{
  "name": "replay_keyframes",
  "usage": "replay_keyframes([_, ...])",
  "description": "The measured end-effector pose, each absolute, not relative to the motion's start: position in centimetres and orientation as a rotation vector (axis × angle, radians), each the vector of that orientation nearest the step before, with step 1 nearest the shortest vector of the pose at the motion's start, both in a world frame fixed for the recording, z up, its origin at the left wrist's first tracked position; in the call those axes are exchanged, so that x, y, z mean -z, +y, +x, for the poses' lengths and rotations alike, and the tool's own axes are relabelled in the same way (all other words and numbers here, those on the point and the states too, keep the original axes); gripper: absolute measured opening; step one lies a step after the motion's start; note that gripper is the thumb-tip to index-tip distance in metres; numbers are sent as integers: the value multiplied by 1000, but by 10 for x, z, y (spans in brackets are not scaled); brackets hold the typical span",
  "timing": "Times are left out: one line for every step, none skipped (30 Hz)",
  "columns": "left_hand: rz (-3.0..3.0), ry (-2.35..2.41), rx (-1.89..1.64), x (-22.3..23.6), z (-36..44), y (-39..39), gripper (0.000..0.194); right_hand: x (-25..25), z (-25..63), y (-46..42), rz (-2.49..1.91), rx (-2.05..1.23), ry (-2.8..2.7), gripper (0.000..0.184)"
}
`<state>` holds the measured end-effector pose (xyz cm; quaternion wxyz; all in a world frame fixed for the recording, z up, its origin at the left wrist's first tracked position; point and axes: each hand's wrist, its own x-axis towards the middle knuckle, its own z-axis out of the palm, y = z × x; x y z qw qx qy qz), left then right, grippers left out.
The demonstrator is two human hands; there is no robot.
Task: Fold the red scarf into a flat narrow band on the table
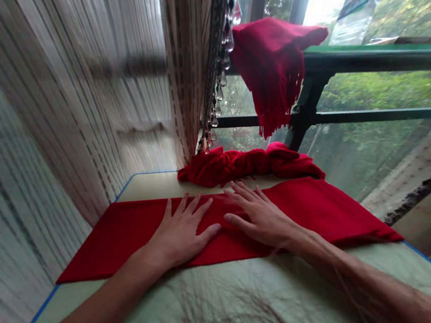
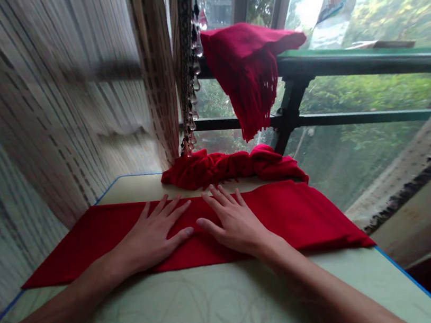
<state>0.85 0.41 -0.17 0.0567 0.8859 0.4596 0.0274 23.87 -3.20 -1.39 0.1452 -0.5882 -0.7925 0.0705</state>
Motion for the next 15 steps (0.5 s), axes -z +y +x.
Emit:
replay_keyframes([2690,1401,-109,2,8,4,77,14,238,-32,-1696,-212,-2292,76])
replay_keyframes([2692,1411,-142,1,8,4,76,14,238,-32,-1699,-231,-2310,76])
replay_keyframes([2691,1416,-159,1,8,3,76,15,238,-32,-1701,-250,-2324,75])
replay_keyframes([2688,1413,-154,1,8,4,75,15,238,-32,-1701,-260,-2331,75])
replay_keyframes([2684,1406,-133,1,8,4,75,16,238,-32,-1697,-254,-2324,75])
replay_keyframes([2678,1395,-103,1,8,4,75,16,238,-32,-1691,-235,-2307,75])
replay_keyframes([2673,1386,-76,1,8,4,76,16,238,-32,-1687,-211,-2288,76])
replay_keyframes([2669,1381,-61,1,8,5,76,16,238,-32,-1686,-196,-2276,76])
replay_keyframes([2665,1386,-65,1,8,5,76,16,238,-33,-1689,-196,-2279,76])
replay_keyframes([2660,1396,-76,1,8,5,76,16,238,-33,-1695,-209,-2295,76])
replay_keyframes([2655,1403,-80,0,7,5,75,16,238,-33,-1701,-229,-2316,75])
replay_keyframes([2654,1405,-72,-1,7,5,75,15,238,-33,-1704,-248,-2333,74])
replay_keyframes([2655,1404,-53,-1,7,5,74,15,238,-33,-1705,-257,-2340,72])
replay_keyframes([2657,1400,-25,-1,7,4,74,14,238,-33,-1703,-255,-2335,71])
replay_keyframes([2661,1393,-3,-2,7,4,75,14,238,-33,-1700,-247,-2325,70])
